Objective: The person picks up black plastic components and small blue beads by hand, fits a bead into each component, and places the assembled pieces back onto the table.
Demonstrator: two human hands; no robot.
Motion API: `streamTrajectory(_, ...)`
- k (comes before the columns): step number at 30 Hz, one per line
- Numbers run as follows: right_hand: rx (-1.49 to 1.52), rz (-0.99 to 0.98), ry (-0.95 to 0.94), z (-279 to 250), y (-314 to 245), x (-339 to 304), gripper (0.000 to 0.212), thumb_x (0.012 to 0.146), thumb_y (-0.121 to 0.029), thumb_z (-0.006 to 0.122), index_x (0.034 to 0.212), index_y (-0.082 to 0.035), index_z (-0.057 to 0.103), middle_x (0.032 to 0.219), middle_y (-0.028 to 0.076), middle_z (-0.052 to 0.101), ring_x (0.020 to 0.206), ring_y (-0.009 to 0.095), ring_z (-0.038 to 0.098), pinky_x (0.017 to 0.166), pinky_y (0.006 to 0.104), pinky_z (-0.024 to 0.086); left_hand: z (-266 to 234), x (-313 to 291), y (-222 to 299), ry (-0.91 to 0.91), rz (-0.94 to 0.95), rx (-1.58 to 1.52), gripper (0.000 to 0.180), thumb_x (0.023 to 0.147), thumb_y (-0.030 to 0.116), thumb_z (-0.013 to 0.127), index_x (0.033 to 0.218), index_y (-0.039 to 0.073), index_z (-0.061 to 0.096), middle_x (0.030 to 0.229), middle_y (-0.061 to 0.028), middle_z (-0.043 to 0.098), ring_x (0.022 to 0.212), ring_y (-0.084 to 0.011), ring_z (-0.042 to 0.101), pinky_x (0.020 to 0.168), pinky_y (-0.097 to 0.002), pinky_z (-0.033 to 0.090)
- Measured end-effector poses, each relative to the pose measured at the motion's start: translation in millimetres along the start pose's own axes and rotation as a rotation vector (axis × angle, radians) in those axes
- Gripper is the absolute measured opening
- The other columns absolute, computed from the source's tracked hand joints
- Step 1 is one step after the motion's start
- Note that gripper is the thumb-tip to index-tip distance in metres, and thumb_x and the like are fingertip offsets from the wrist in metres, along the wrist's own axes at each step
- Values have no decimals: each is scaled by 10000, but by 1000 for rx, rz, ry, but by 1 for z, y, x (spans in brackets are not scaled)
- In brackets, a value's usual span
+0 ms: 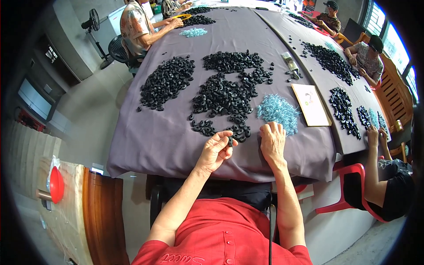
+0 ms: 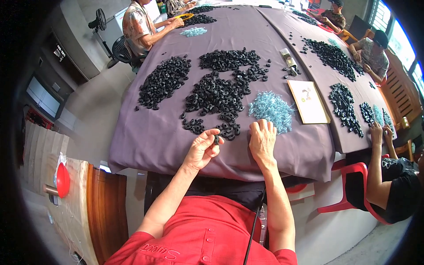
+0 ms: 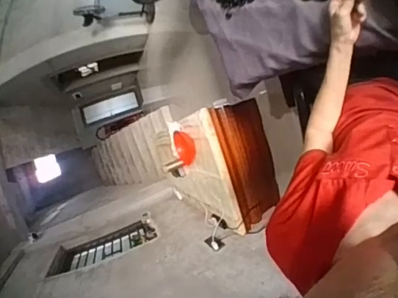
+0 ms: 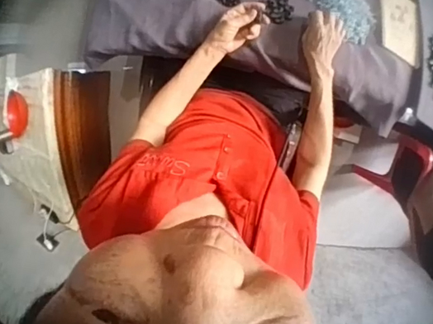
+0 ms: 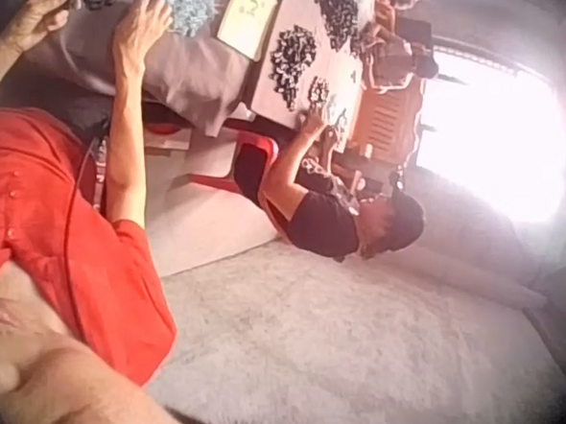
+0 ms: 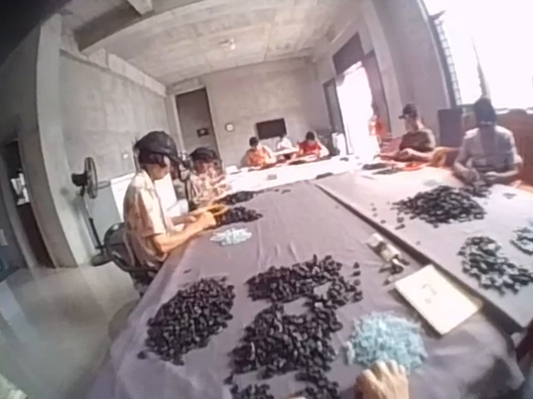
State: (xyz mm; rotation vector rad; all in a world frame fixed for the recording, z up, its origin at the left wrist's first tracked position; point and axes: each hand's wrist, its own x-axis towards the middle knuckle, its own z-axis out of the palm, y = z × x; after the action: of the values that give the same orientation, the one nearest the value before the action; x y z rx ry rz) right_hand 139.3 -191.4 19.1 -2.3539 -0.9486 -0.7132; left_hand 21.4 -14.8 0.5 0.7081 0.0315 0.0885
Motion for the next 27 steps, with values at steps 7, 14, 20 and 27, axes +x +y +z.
streamTrajectory(7,-8,-35,7,3,-4,0,101,745,-72,542,844,-80,557,861,76,511,833,266,474,729,379,353,1,-1,1,8,-1,-3,209,917,169,545,1109,87,553,889,-117,635,574,-84,544,501,-199,414)
streamTrajectory(14,-11,-28,-5,4,-2,-2,93,749,-64,530,840,-74,540,840,89,497,822,271,471,721,380,354,0,0,0,6,-11,6,239,911,179,554,1125,72,554,894,-110,621,574,-88,501,529,-211,400)
streamTrajectory(20,29,-9,15,8,-1,-1,97,765,-55,539,860,-57,517,853,106,488,823,286,468,727,392,354,-1,0,-1,-31,22,-33,215,918,166,543,1117,87,564,893,-99,623,602,-88,549,512,-198,412)
streamTrajectory(27,73,-18,38,3,-4,1,116,762,-41,529,876,-57,512,861,101,498,820,280,473,730,388,354,1,0,0,-14,4,-14,235,905,174,561,1118,76,569,884,-89,612,604,-95,519,532,-214,397)
